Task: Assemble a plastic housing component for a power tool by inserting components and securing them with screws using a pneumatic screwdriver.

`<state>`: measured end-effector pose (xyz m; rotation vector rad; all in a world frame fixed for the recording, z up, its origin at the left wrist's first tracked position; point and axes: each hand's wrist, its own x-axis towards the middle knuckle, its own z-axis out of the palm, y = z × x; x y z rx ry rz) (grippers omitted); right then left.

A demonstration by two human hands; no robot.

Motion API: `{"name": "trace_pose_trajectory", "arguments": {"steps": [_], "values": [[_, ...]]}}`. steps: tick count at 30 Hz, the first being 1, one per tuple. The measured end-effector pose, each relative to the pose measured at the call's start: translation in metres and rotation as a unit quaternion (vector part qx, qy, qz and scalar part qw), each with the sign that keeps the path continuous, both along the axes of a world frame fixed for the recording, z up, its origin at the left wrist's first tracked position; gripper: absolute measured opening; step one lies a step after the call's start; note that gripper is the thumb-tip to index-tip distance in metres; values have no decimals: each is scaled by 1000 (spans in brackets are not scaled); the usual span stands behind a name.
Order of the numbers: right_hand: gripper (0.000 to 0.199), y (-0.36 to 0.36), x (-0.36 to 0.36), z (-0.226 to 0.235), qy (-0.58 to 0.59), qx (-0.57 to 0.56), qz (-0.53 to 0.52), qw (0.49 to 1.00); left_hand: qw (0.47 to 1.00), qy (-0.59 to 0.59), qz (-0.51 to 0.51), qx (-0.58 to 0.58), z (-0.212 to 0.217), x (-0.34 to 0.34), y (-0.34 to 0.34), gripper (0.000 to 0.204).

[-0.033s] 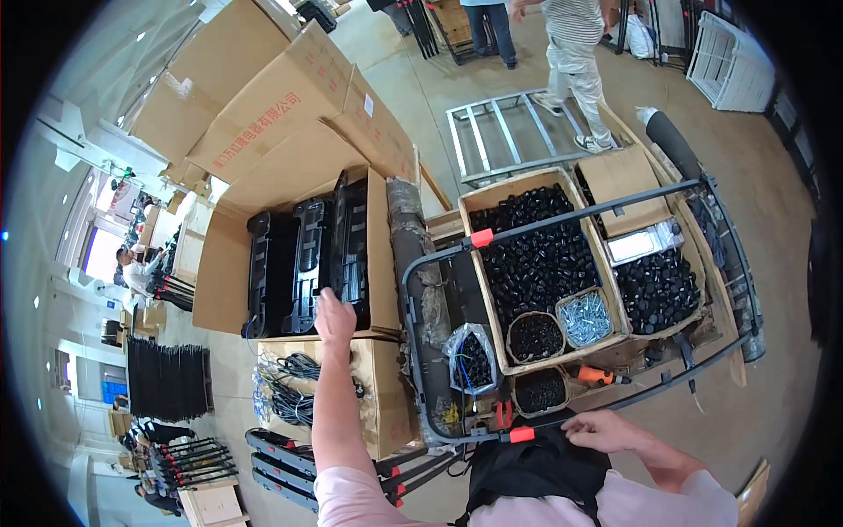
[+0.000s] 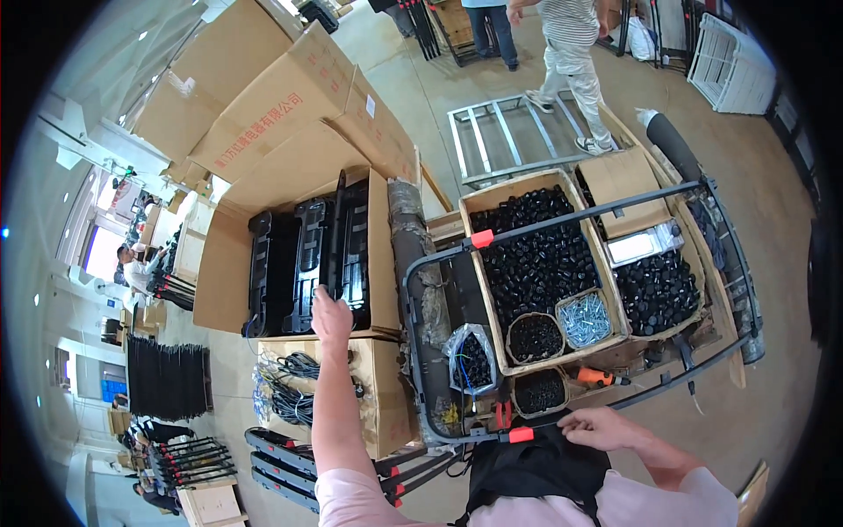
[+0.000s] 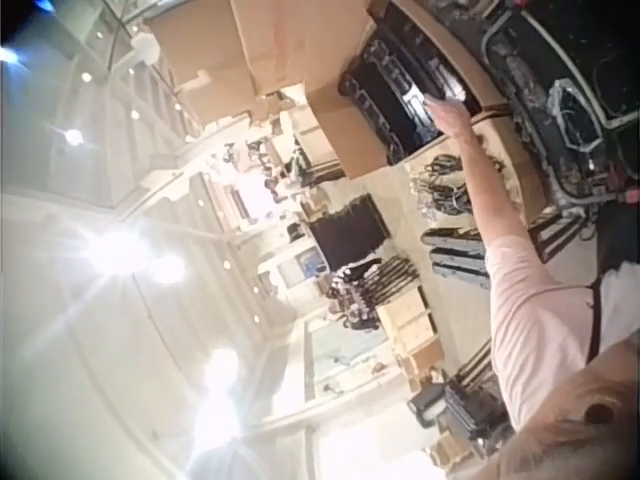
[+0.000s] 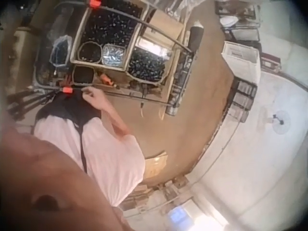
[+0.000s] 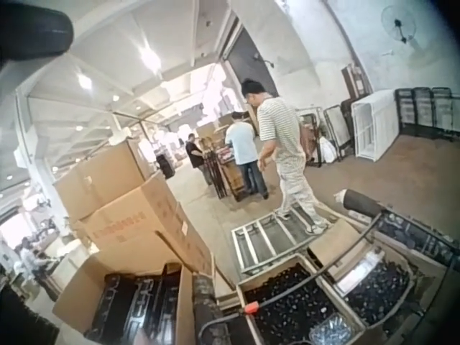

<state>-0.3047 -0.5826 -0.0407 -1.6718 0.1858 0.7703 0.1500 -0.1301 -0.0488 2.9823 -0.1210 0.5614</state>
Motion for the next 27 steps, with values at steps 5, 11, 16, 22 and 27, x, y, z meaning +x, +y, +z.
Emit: {"name": "trace_pose_trajectory", "arguments": {"steps": [5,11,16,22,27], "values": [[42,16,49,14,-93,11,2,996,922,-54,-66,-378,47,-23,3,37],[48,77,127,-11,-232,2,-119,965,646,105,17,-756,45,-193,-54,33],[64,156,172,6,-77,173,-157,969,470,239,21,-850,-18,-340,-107,38],[28,203,161,-68,-152,67,-262,951,788,145,-27,-598,-66,-382,-69,39],[26,239,156,-65,-116,-3,-230,966,832,85,60,-545,-74,-370,-13,54]]}}
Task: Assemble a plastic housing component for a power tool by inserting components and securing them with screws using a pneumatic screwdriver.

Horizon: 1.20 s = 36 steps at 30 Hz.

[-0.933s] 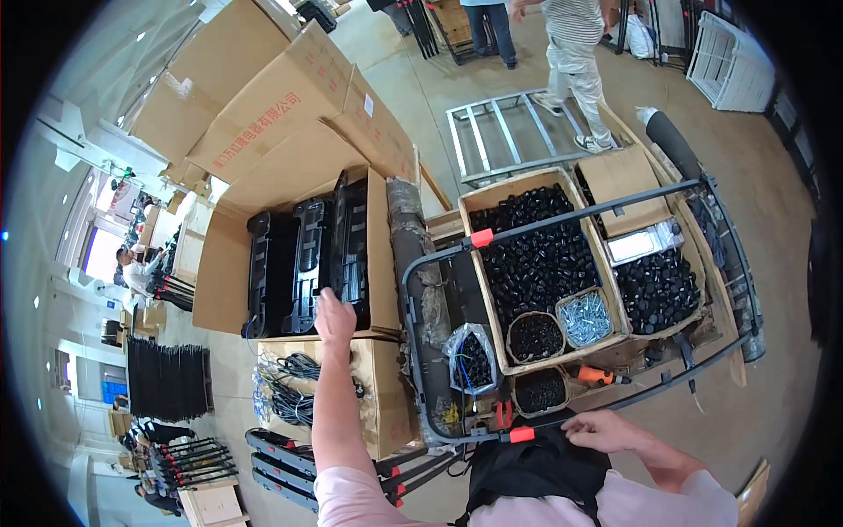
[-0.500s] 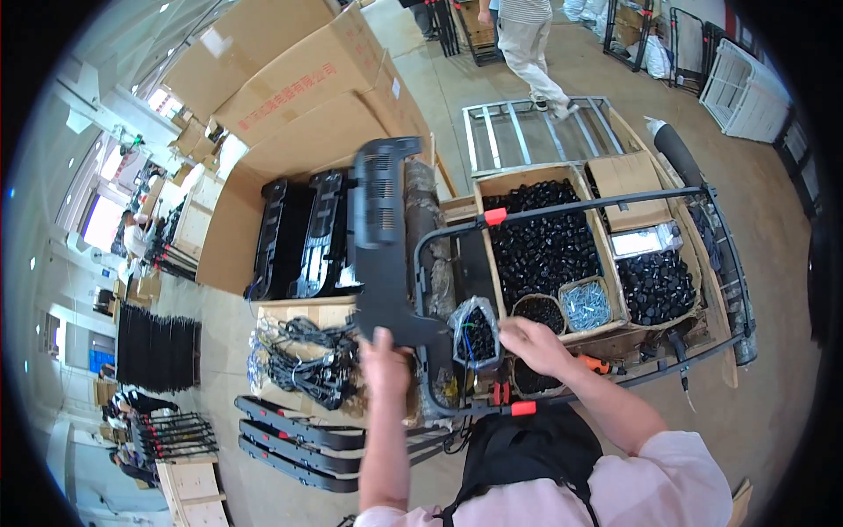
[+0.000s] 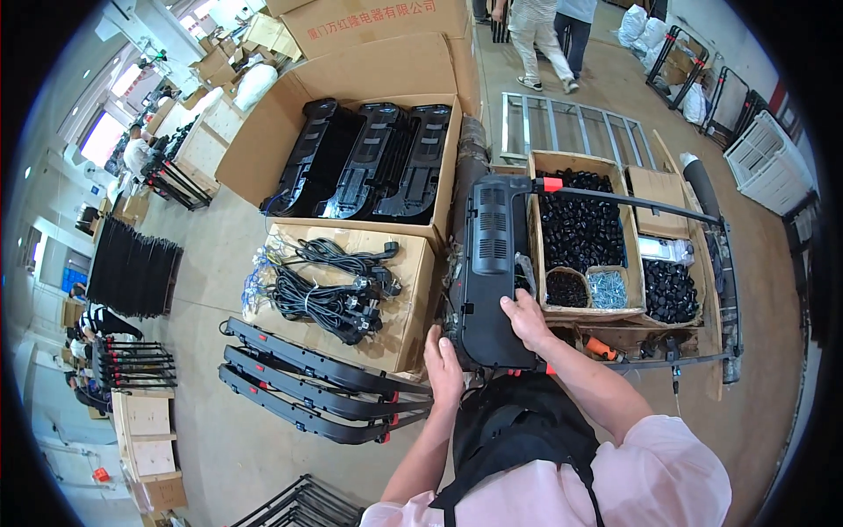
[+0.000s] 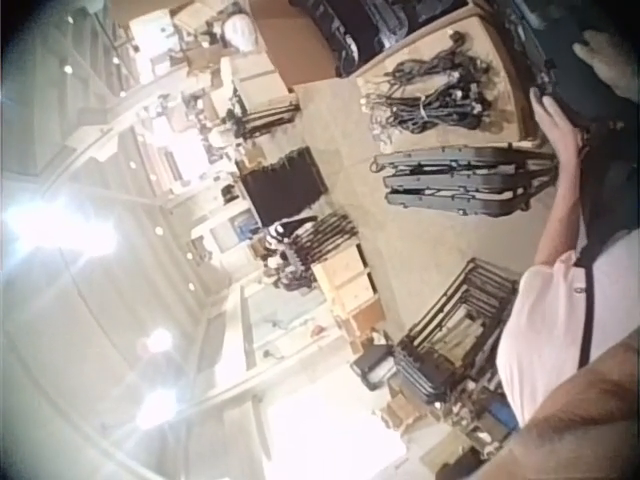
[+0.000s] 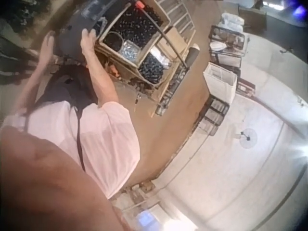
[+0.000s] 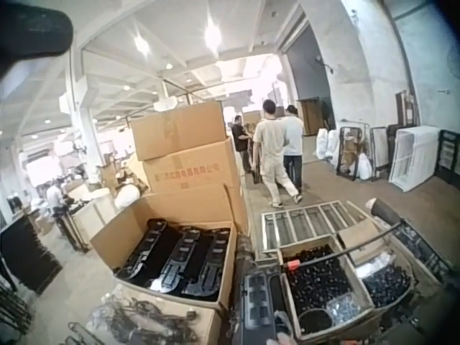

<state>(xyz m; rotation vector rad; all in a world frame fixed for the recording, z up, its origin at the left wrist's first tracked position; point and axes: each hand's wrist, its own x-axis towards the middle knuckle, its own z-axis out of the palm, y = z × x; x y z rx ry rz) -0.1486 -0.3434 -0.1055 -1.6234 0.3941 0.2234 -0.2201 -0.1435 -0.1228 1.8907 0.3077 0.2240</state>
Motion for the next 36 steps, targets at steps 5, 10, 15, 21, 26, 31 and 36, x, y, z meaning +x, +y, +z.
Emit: {"name": "trace_pose_trajectory", "arguments": {"steps": [5,10,15,21,26,31,36], "values": [[29,9,1,-55,15,66,-15,998,986,7,-126,114,-21,-2,-13,55],[36,-3,-3,-75,16,33,-12,999,979,2,-142,146,-28,-11,-21,56],[49,-58,-13,-25,-1,-55,47,997,987,-42,-92,126,-3,-8,-18,49],[28,-208,-136,54,149,79,154,973,867,87,-491,0,53,-59,-98,17],[27,-235,-242,-83,313,174,47,932,857,116,-422,272,-97,-82,-164,15],[28,-260,-229,-221,266,369,-306,836,863,-3,-404,304,-121,-18,-245,37],[33,-243,-153,-263,178,425,-503,731,810,98,-446,369,-136,-8,-280,52]]}}
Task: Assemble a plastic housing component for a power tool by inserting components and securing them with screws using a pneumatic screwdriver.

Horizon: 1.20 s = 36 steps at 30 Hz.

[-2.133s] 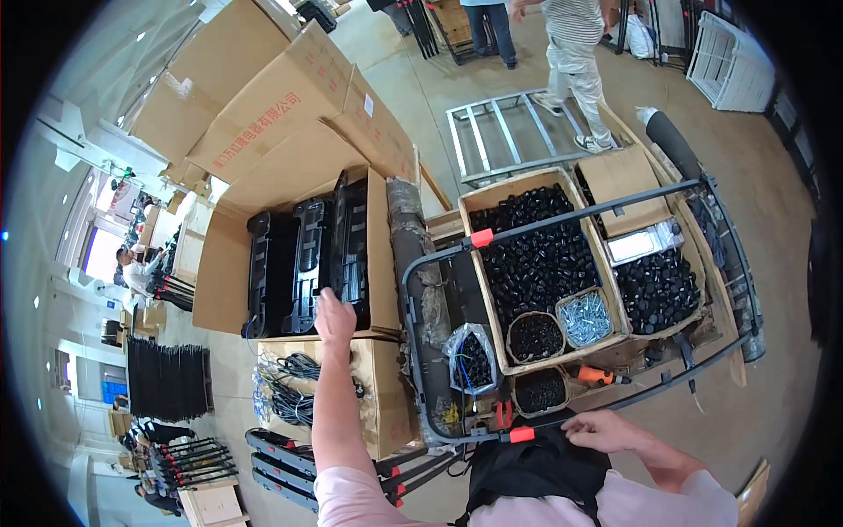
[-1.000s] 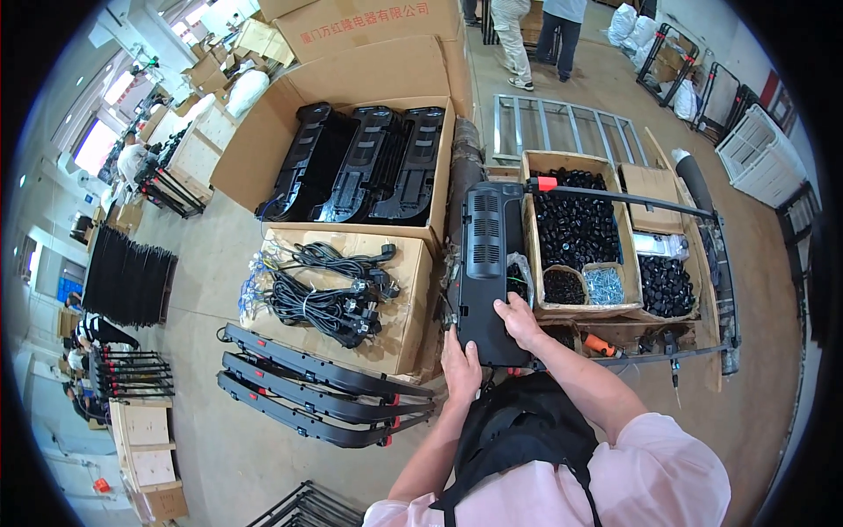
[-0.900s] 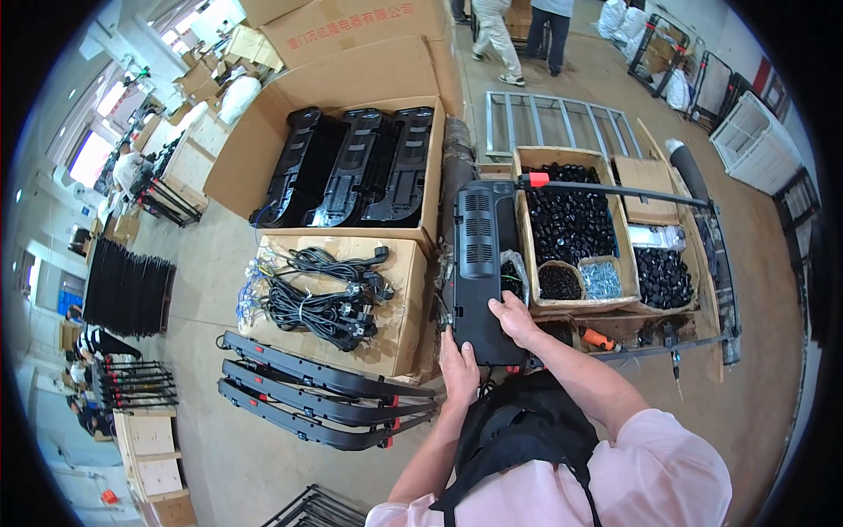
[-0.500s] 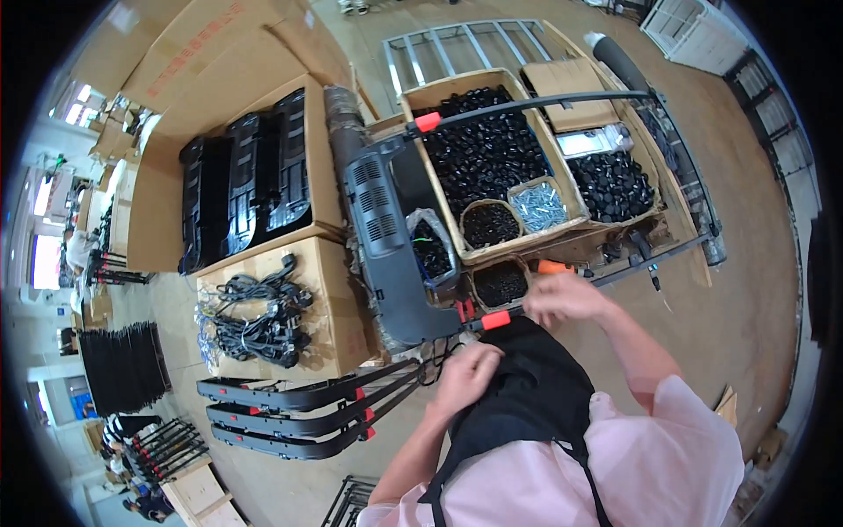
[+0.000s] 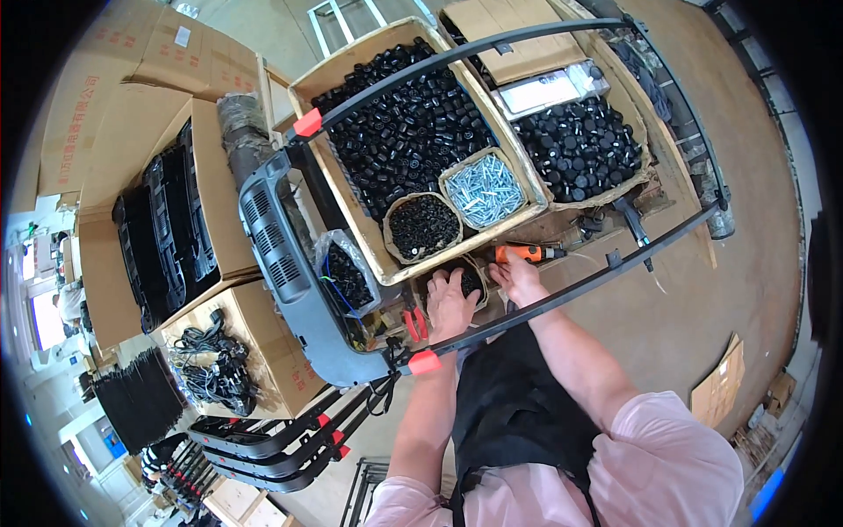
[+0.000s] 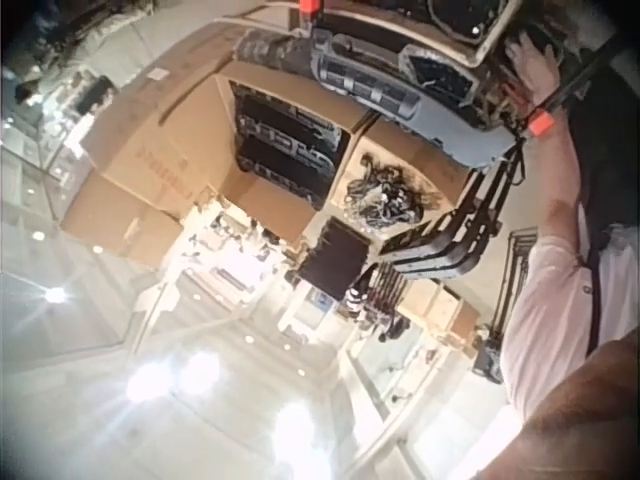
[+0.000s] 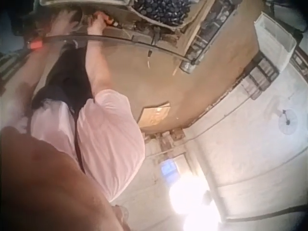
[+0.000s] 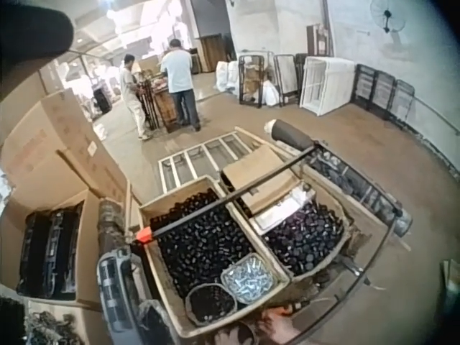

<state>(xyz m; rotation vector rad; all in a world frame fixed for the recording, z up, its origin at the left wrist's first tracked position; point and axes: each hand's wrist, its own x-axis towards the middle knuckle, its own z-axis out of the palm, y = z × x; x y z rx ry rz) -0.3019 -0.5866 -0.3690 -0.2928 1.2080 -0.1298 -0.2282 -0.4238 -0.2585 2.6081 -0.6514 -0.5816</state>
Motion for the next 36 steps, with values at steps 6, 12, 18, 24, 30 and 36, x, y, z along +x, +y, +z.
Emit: {"name": "trace_pose_trajectory", "arguments": {"steps": [6,12,18,24,30,36], "values": [[27,-9,30,8,161,-112,-19,980,996,54,-38,52,-9,5,0,46],[23,-92,-33,36,-75,32,6,997,993,98,-12,-59,-40,8,16,32],[41,-83,-71,103,-79,3,61,995,867,353,254,-242,-52,21,39,30],[46,-43,-131,147,-81,-12,-4,997,616,527,393,-434,-35,32,40,16],[63,-2,-170,211,-94,-113,91,985,579,593,339,-446,-31,33,43,21],[67,15,-159,295,-192,-402,288,848,552,563,317,-528,-15,22,48,26]]}}
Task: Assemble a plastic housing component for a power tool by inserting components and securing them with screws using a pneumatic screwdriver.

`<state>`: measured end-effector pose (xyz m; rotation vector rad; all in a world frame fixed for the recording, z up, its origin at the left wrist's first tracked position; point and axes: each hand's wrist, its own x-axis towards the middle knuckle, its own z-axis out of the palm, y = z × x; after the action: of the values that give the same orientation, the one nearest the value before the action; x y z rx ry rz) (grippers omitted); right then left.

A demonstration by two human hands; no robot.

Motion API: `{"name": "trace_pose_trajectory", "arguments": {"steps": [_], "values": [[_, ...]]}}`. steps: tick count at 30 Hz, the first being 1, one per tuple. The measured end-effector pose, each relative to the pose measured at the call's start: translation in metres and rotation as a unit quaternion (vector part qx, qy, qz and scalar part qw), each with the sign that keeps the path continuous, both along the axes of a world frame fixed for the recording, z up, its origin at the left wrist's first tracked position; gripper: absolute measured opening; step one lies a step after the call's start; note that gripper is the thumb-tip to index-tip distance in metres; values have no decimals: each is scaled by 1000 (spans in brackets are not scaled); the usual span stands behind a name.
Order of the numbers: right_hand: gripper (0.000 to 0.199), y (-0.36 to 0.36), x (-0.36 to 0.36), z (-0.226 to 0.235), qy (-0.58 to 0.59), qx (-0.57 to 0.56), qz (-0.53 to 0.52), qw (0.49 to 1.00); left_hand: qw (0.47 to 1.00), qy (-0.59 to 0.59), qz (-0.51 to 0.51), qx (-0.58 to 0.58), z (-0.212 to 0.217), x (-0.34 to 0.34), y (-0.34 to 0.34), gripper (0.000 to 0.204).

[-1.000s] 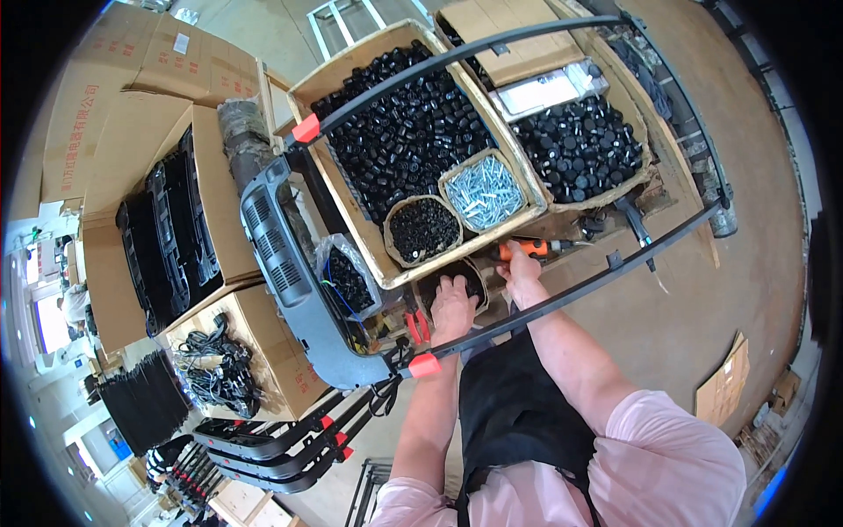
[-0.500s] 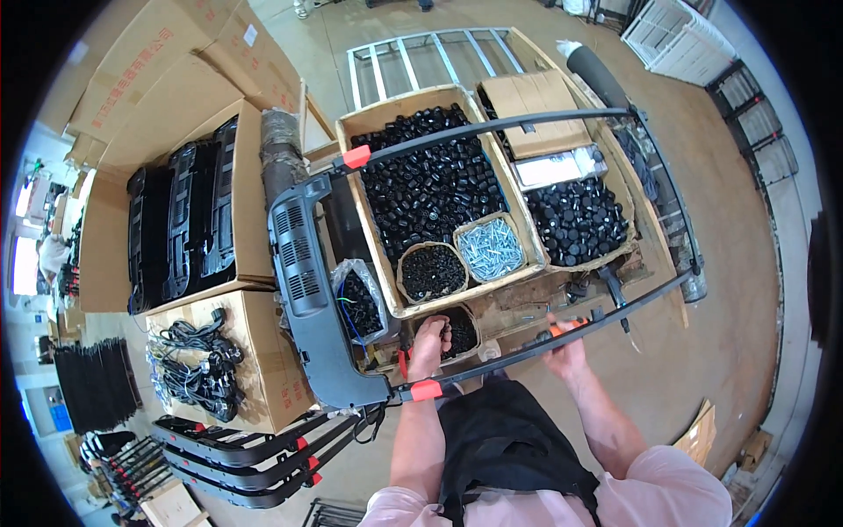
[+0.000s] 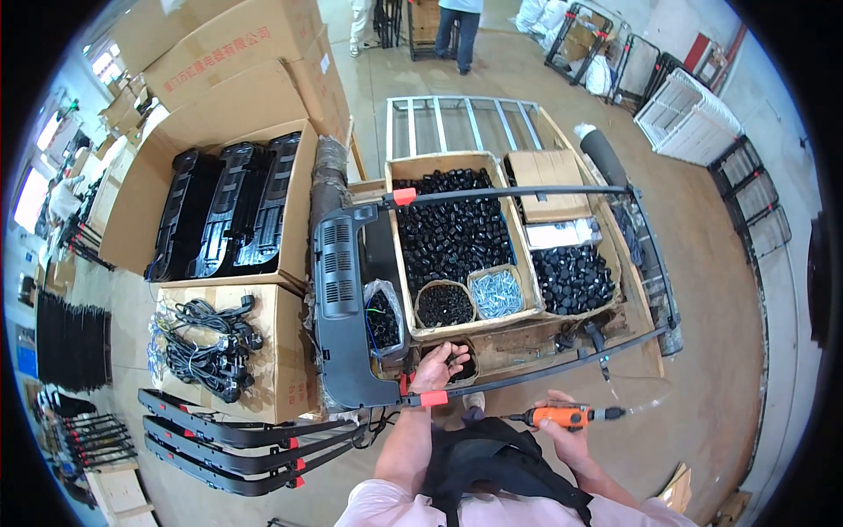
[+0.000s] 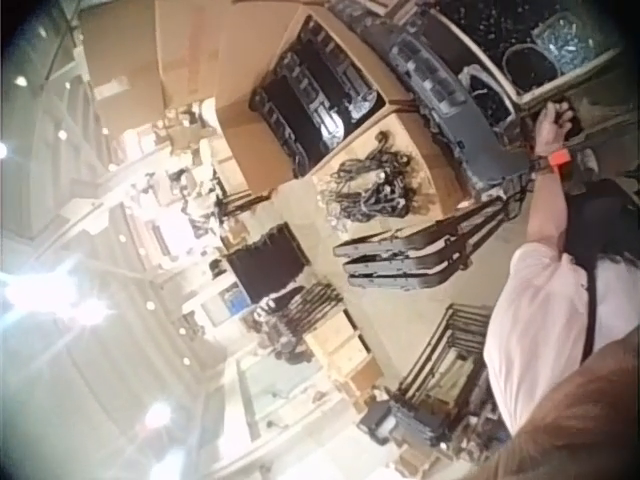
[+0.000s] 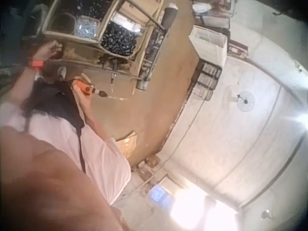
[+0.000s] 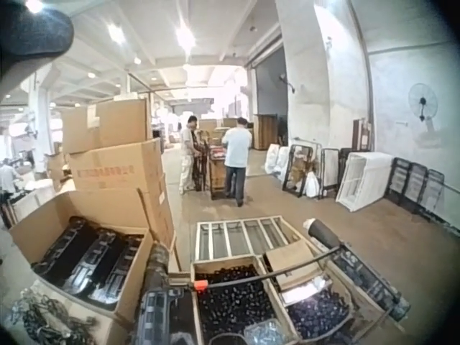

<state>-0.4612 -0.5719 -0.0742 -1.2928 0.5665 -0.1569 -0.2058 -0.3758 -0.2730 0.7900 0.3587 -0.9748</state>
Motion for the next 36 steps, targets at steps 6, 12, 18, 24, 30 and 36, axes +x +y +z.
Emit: {"name": "trace_pose_trajectory", "arguments": {"steps": [6,12,18,24,30,36], "values": [[58,-3,62,57,-108,-265,210,935,999,-34,-15,-31,-15,-18,27,26],[58,-4,98,52,-140,-132,176,965,999,-40,8,33,-25,-74,68,26],[57,-9,140,55,-140,-101,254,952,996,22,46,69,62,-118,94,31],[55,13,184,62,-198,-69,320,924,991,23,131,-17,119,-146,88,31],[54,46,226,82,-251,-84,357,896,988,-45,145,-43,147,-114,86,24],[55,86,270,95,-255,-132,341,895,983,-34,169,-57,183,-43,109,31]]}}
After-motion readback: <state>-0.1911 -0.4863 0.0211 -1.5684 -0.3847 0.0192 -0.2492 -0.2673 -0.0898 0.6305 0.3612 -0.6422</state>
